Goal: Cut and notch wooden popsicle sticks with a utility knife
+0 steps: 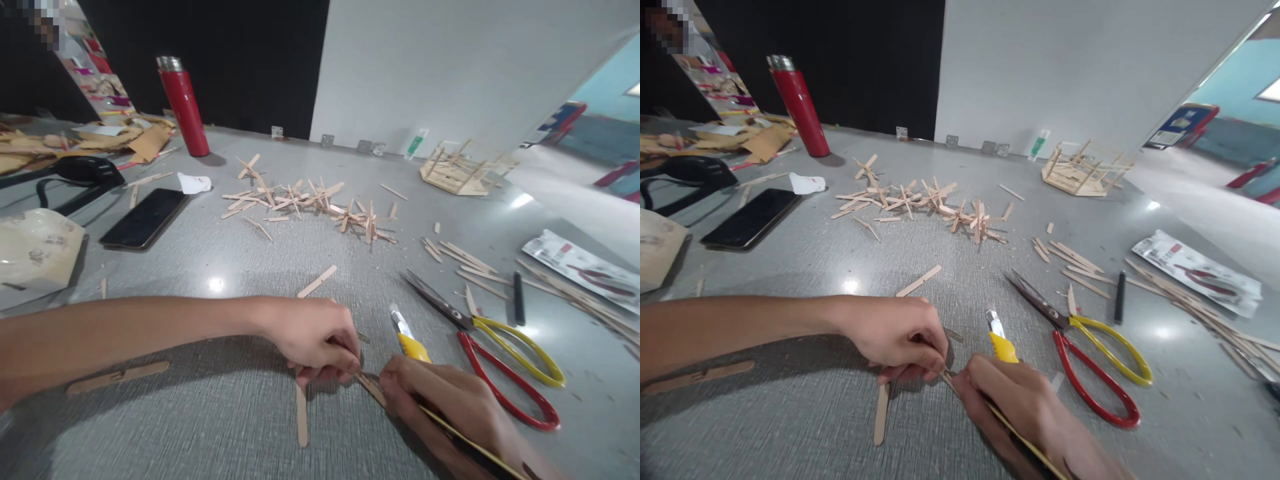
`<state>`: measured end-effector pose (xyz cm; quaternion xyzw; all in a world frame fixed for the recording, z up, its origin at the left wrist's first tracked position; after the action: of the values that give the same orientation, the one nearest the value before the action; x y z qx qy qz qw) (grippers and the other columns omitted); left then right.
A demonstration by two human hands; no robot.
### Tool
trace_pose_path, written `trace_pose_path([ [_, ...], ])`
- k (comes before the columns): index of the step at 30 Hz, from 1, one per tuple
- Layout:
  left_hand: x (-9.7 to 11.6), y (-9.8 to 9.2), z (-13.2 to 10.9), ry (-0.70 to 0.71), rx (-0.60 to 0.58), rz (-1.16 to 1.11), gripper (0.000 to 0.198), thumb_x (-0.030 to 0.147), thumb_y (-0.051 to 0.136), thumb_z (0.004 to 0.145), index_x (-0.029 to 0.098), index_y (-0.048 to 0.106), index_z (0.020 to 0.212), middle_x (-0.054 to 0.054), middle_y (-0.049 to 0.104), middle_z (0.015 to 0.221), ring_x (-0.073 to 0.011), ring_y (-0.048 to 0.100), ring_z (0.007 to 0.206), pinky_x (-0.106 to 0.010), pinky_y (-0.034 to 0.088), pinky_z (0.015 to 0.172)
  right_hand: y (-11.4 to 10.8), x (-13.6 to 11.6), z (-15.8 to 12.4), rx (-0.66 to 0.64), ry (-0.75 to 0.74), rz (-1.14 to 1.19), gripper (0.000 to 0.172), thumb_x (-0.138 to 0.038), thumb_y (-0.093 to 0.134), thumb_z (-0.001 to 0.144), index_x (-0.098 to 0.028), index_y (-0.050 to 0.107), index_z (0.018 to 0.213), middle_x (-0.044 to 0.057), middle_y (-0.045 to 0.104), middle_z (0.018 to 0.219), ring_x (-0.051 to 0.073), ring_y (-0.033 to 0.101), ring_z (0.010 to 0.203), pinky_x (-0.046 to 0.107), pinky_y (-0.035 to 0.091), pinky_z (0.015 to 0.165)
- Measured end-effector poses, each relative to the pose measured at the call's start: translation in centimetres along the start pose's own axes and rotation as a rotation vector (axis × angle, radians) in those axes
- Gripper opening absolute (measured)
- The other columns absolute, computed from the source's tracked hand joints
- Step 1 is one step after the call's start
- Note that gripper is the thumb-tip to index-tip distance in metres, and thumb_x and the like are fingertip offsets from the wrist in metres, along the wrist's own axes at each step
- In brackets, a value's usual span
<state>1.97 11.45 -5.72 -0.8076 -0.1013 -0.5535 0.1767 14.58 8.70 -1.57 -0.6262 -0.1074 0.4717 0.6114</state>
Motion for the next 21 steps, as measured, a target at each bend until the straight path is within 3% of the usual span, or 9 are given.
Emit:
trace_pose_path([
  [7,-0.1,-0.1,-0.1,-0.007,-0.013,-0.016,0.027,0.02,0.051,0.099,0.017,0.057,0.073,0.004,0.056,0.054,-0.0099,0.059,0.041,-0.016,0.044,0.037,1.5,1.7,-0.9,-0.201,0.081,0.031,0.027,-0.025,0.041,0.105,-0.025,0.041,0.078,-0.004,0.055,0.067,0.011,0.05,0.055,0.025,0.04,0.054],
  [16,-0.3,0.0,-0.1,0.008,-0.034,-0.032,0.026,0.022,0.051,0.099,0.016,0.058,0.075,0.004,0.057,0.053,-0.0104,0.059,0.041,-0.016,0.046,0.038,0.6,0.8,-0.4,-0.13,0.032,0.038,0.029,-0.024,0.04,0.104,-0.024,0.042,0.075,-0.004,0.052,0.063,0.011,0.045,0.052,0.026,0.038,0.051],
  [21,-0.3,0.0,0.0,0.002,-0.038,-0.051,0.027,0.023,0.051,0.099,0.016,0.058,0.074,0.003,0.058,0.057,-0.0103,0.06,0.042,-0.017,0.046,0.038,1.4,1.9,-0.9,-0.217,0.094,0.045,0.032,-0.03,0.042,0.105,-0.024,0.046,0.074,-0.003,0.053,0.064,0.011,0.046,0.054,0.026,0.039,0.053],
])
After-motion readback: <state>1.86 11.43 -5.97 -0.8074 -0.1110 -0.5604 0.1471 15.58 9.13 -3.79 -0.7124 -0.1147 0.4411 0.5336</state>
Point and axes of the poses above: each hand's wrist, its own z-axis towards the middle knuckle, its own y-axis out of the palm, x = y × z, the point moved 7 cm from there along z, towards the middle knuckle
